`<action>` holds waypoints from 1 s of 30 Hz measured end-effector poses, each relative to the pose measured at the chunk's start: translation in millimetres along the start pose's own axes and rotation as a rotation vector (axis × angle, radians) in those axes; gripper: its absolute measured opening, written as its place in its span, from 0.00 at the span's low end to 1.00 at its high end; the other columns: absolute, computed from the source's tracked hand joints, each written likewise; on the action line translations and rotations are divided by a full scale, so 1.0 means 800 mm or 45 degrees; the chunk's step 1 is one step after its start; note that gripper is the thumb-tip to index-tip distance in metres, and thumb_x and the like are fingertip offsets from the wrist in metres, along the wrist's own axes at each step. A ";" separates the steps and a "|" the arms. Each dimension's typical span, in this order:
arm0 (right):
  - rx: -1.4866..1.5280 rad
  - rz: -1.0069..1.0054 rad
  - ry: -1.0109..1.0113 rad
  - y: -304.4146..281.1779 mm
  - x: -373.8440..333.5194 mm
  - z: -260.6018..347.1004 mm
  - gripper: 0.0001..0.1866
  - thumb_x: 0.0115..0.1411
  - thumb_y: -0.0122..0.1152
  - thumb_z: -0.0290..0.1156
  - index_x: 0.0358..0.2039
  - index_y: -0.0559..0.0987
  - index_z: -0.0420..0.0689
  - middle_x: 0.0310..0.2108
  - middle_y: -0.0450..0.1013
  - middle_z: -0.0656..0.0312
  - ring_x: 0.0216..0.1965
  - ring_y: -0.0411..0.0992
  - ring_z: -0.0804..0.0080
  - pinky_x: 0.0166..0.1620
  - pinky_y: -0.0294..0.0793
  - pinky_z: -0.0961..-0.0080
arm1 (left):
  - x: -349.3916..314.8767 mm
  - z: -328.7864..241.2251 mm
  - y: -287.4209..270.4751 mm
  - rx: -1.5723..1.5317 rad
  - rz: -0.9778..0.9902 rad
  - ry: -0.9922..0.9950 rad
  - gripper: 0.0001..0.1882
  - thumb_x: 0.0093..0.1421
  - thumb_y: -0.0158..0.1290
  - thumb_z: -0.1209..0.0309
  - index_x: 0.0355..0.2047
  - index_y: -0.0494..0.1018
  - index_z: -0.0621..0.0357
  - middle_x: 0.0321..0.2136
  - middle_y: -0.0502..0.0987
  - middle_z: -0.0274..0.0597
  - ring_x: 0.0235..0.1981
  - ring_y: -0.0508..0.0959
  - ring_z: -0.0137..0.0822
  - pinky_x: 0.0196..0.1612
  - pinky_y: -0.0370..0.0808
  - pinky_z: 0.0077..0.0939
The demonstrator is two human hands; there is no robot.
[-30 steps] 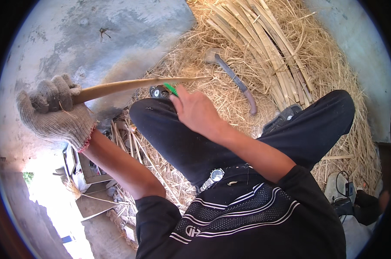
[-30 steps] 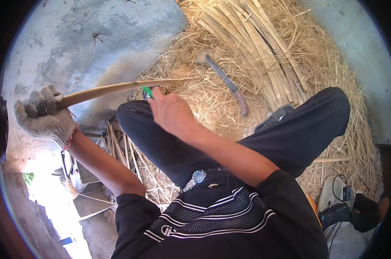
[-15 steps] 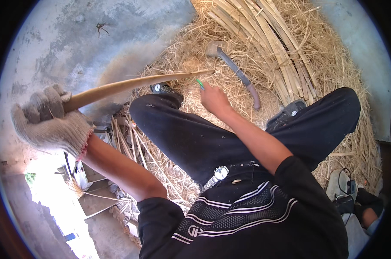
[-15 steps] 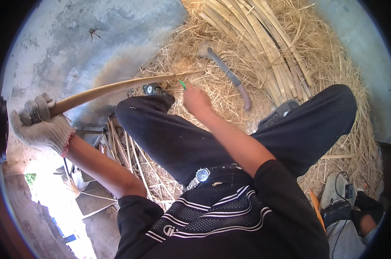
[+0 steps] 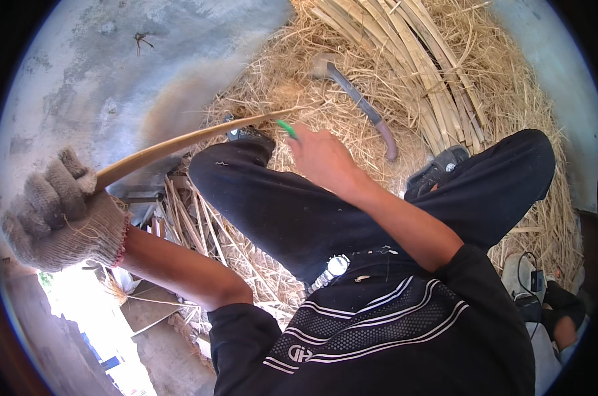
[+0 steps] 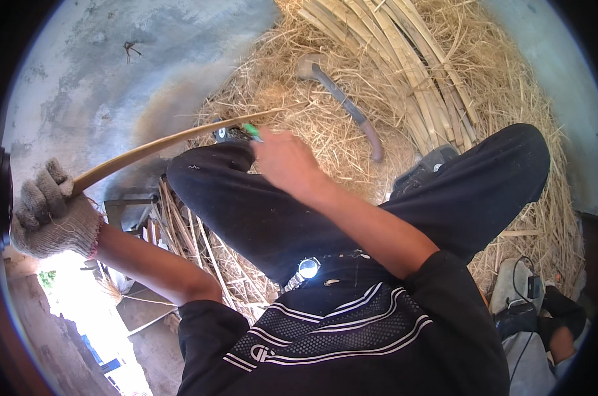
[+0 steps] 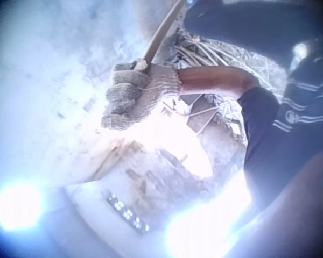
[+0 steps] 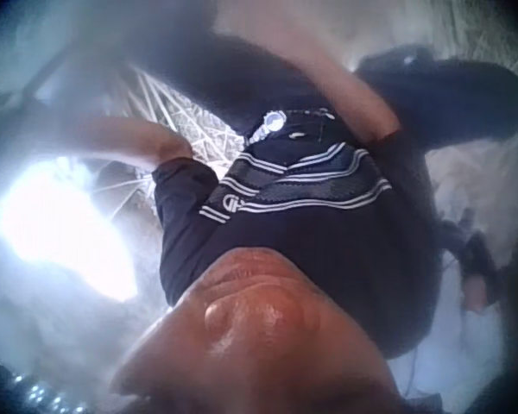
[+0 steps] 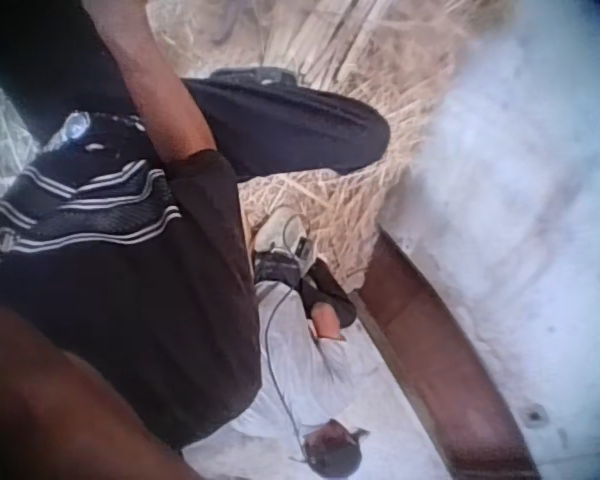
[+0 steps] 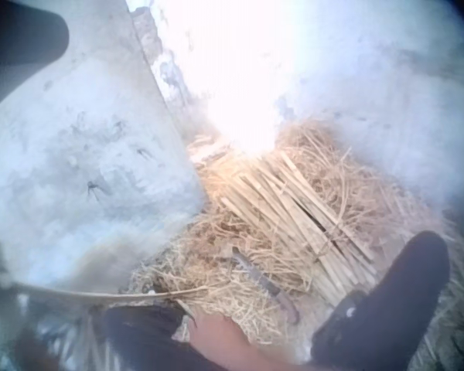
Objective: The person sits on a straw-covered floor and uses a green utility knife to peel the outer layer off a long bamboo stick. They hold the stick with a gloved left hand and scrape along its length with the knife in their right hand, generating thin strips of bamboo peel.
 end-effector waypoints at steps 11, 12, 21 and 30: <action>0.294 -0.267 0.052 0.044 0.025 -0.050 0.13 0.65 0.49 0.37 0.39 0.70 0.38 0.18 0.70 0.38 0.24 0.72 0.37 0.26 0.70 0.49 | -0.014 -0.003 0.015 0.255 -0.347 0.052 0.22 0.57 0.42 0.66 0.09 0.47 0.41 0.07 0.47 0.28 0.06 0.47 0.25 0.16 0.54 0.21; 0.302 -0.217 -0.015 0.027 0.020 -0.014 0.14 0.65 0.49 0.37 0.40 0.70 0.38 0.20 0.71 0.38 0.24 0.72 0.37 0.27 0.70 0.49 | -0.017 -0.006 0.011 0.301 -0.376 0.070 0.22 0.57 0.42 0.67 0.09 0.47 0.42 0.07 0.47 0.28 0.06 0.47 0.25 0.16 0.55 0.22; 0.119 0.037 0.371 0.082 0.050 -0.148 0.19 0.68 0.43 0.42 0.49 0.68 0.40 0.26 0.74 0.43 0.31 0.77 0.52 0.31 0.77 0.56 | -0.012 -0.008 0.023 0.405 -0.421 0.113 0.20 0.58 0.38 0.69 0.10 0.49 0.44 0.07 0.50 0.29 0.06 0.52 0.25 0.16 0.59 0.23; -0.109 -0.135 0.266 0.068 0.068 -0.162 0.18 0.69 0.40 0.44 0.39 0.67 0.39 0.26 0.74 0.40 0.27 0.76 0.45 0.32 0.76 0.51 | -0.008 -0.004 0.012 0.353 -0.456 0.069 0.19 0.58 0.41 0.70 0.12 0.50 0.45 0.10 0.51 0.29 0.08 0.53 0.25 0.19 0.61 0.25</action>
Point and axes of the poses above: each hand's wrist, its own x-axis towards the middle knuckle, its own y-axis out of the palm, z = x × y, the point moved 9 cm from there along x, towards the middle knuckle
